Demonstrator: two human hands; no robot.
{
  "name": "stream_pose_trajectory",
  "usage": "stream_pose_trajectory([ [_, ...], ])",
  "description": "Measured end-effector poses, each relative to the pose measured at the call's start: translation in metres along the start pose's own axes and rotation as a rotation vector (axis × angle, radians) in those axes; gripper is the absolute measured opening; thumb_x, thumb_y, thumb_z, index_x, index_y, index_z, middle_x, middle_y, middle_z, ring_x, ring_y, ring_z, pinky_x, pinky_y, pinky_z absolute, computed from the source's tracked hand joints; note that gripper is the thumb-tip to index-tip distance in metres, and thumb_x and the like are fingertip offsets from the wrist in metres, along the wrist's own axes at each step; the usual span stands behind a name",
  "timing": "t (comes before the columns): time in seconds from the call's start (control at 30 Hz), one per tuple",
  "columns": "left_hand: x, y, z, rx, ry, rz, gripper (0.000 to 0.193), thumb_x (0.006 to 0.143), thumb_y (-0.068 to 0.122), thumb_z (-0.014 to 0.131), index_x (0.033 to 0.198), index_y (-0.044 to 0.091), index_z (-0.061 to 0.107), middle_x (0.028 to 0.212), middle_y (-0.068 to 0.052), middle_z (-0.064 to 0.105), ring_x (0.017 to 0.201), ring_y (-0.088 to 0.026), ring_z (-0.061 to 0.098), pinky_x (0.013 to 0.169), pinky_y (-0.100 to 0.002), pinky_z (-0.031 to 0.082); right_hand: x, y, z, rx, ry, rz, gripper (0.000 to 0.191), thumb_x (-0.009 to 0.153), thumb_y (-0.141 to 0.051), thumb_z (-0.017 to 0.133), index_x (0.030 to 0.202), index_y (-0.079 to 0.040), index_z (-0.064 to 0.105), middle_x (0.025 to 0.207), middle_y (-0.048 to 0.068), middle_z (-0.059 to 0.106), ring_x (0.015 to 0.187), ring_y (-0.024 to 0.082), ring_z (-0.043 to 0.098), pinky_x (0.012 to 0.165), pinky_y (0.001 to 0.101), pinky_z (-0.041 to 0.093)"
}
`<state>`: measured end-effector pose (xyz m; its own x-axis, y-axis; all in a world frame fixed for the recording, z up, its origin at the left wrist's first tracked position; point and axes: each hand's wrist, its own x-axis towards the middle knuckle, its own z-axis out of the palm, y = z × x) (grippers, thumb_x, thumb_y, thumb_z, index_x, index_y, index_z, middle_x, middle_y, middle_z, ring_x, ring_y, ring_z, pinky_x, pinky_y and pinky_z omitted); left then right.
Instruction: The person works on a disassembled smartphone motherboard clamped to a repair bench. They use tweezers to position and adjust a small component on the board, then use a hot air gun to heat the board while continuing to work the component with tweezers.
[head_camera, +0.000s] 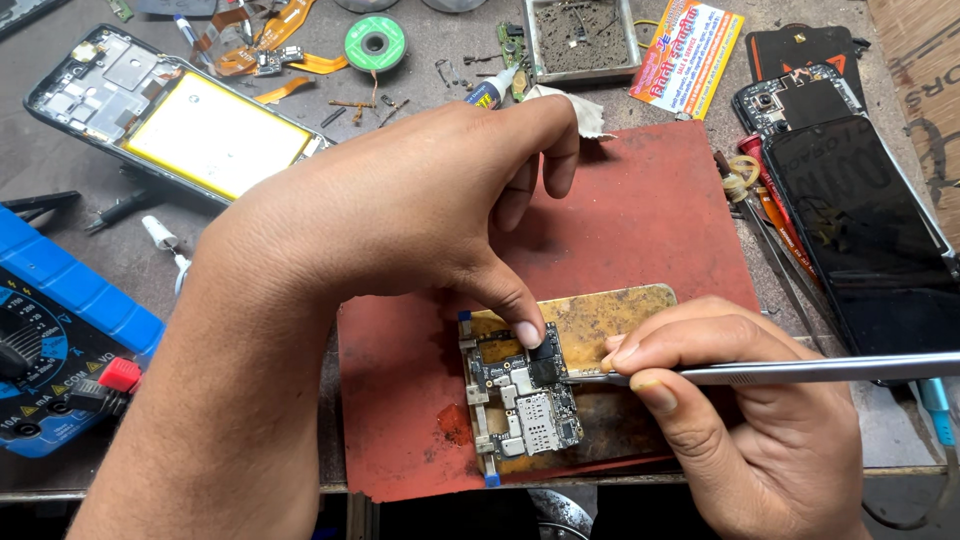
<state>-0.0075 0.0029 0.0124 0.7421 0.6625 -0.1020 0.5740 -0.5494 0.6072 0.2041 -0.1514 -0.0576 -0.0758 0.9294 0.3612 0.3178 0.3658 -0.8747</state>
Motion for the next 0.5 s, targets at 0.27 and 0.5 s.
stream_pose_trajectory([
  [0.27, -0.0008, 0.0002, 0.0, 0.0, 0.007, -0.006, 0.082, 0.042, 0.041, 0.099, 0.105, 0.013, 0.052, 0.078, -0.003, 0.068, 0.078, -0.023, 0.07, 0.06, -0.039, 0.051, 0.0019, -0.0022, 0.0016, -0.051, 0.015, 0.002, 0.011, 0.098, -0.012, 0.068, 0.103, -0.002, 0.067, 0.098, 0.009, 0.075, 0.095, 0.016, 0.074, 0.09, 0.0293, 0.057],
  [0.5, -0.0024, 0.0006, -0.0003, -0.002, 0.017, -0.007, 0.081, 0.043, 0.041, 0.099, 0.104, 0.013, 0.053, 0.079, -0.003, 0.068, 0.08, -0.024, 0.07, 0.061, -0.04, 0.051, 0.0026, -0.002, 0.0025, -0.092, 0.025, 0.04, 0.012, 0.096, -0.012, 0.069, 0.101, -0.001, 0.069, 0.098, 0.009, 0.076, 0.092, 0.015, 0.073, 0.086, 0.0277, 0.057],
])
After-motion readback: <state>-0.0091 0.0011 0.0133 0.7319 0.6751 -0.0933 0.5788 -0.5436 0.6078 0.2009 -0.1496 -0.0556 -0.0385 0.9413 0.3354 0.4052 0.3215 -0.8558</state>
